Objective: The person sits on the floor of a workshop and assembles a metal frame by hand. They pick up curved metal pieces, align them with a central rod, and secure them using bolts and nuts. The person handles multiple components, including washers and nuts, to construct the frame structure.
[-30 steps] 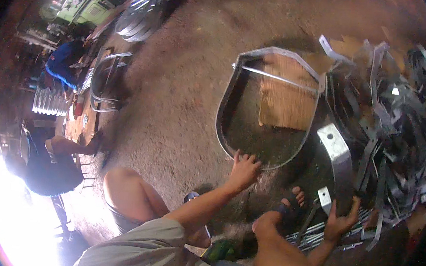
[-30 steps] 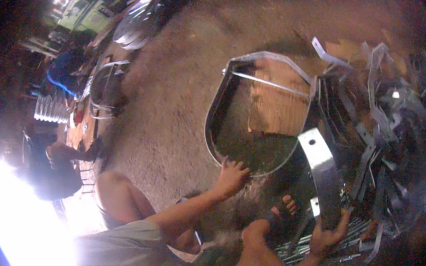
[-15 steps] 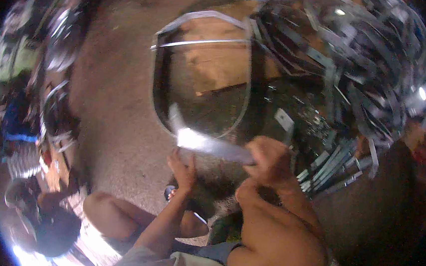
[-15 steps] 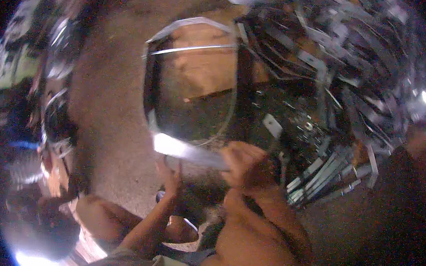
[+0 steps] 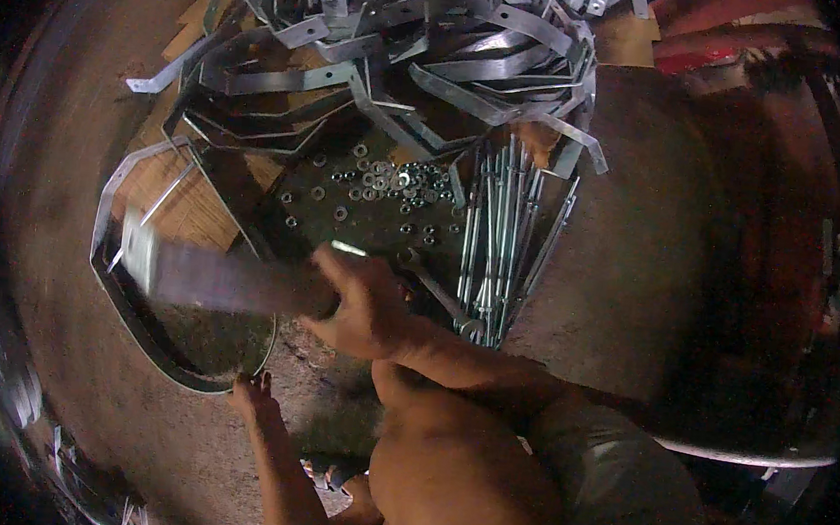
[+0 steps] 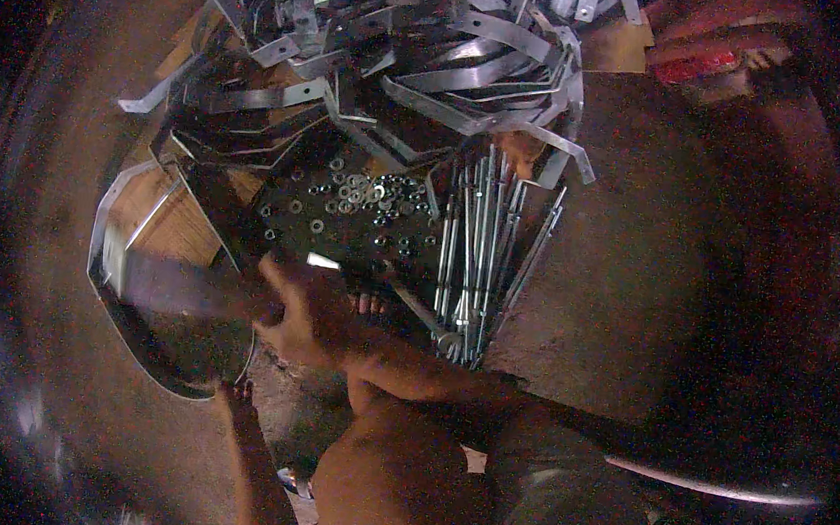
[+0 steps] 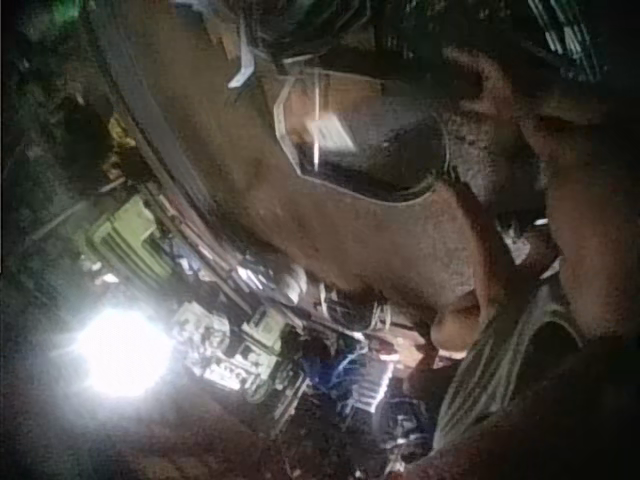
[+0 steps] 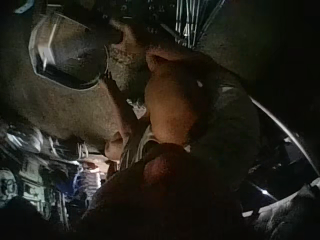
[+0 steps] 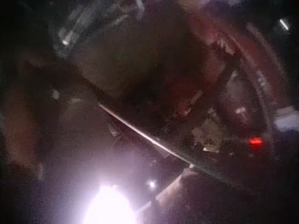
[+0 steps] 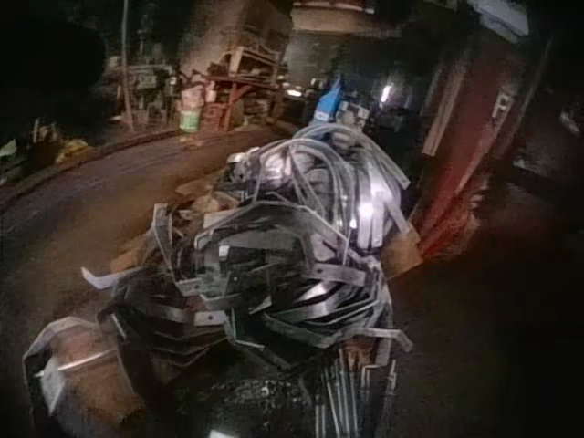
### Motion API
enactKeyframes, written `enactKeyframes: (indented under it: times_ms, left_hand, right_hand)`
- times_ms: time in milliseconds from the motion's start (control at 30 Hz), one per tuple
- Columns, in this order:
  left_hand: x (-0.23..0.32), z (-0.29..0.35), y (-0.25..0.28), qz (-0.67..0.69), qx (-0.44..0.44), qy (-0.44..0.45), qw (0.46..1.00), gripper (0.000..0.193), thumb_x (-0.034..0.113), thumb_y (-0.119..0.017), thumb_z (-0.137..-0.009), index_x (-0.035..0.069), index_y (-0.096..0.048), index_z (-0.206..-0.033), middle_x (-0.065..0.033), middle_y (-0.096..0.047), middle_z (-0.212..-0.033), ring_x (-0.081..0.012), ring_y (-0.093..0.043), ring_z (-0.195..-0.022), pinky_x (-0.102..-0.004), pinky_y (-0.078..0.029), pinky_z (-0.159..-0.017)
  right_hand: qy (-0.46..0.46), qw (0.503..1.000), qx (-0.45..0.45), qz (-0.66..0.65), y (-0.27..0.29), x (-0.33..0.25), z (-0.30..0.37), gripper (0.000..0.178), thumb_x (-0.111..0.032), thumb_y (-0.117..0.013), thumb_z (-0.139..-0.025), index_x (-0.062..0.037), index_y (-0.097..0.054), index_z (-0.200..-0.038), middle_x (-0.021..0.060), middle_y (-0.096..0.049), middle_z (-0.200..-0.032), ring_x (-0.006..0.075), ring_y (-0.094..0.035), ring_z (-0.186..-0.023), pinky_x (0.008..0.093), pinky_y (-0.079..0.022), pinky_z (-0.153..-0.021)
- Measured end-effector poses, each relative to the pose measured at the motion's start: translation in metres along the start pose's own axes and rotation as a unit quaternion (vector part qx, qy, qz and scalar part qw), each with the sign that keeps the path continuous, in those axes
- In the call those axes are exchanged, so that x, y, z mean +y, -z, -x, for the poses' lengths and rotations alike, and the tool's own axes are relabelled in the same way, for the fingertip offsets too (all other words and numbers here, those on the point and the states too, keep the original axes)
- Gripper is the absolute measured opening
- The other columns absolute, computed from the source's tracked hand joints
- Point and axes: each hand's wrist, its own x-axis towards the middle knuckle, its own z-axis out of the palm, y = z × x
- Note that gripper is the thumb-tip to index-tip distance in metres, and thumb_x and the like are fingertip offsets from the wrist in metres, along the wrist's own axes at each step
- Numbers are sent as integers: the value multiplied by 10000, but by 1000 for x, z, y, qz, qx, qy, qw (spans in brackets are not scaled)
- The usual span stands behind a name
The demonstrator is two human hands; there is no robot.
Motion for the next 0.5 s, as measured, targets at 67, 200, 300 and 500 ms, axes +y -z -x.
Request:
enactKeyframes:
  times_ms: [67, 200, 300, 500]
  left_hand:
    - [0, 1, 4, 39, -15, 29, 999, 200, 159, -573, -897, 0, -548, -1016, -119, -592, -980, -256, -597, -850, -372, -530, -680]
    - [26, 11, 25, 132, -146, 24, 980, 136, 181, -596, -886, 55, -547, -894, -85, -560, -866, -255, -571, -798, -395, -536, -739]
    - [35, 48, 2, 198, -128, -2, 972, 179, 220, -591, -892, 72, -540, -805, -61, -522, -799, -246, -549, -798, -408, -507, -767]
    - [72, 128, -22, 265, -107, 91, 954, 126, 101, -508, -870, -18, -551, -882, -136, -587, -863, -297, -598, -860, -416, -477, -894]
  right_hand:
    - [-48, 993, 90, -63, 0, 9, -9, 385, -153, -776, -716, -59, -559, -1020, 106, -613, -887, 241, -622, -769, 349, -487, -671]
    - [-287, 924, 165, -191, -14, 43, -19, 342, -165, -766, -737, -80, -551, -989, 44, -550, -821, 202, -548, -673, 376, -476, -614]
    - [-423, 811, 225, -335, -24, 57, -21, 373, -165, -765, -733, -119, -517, -1007, 27, -488, -781, 189, -499, -670, 423, -461, -552]
    - [-454, 831, 180, -268, -8, 103, 15, 929, -355, -759, -783, -93, -224, -1496, 166, -303, -1490, 327, -339, -1332, 528, -316, -1060]
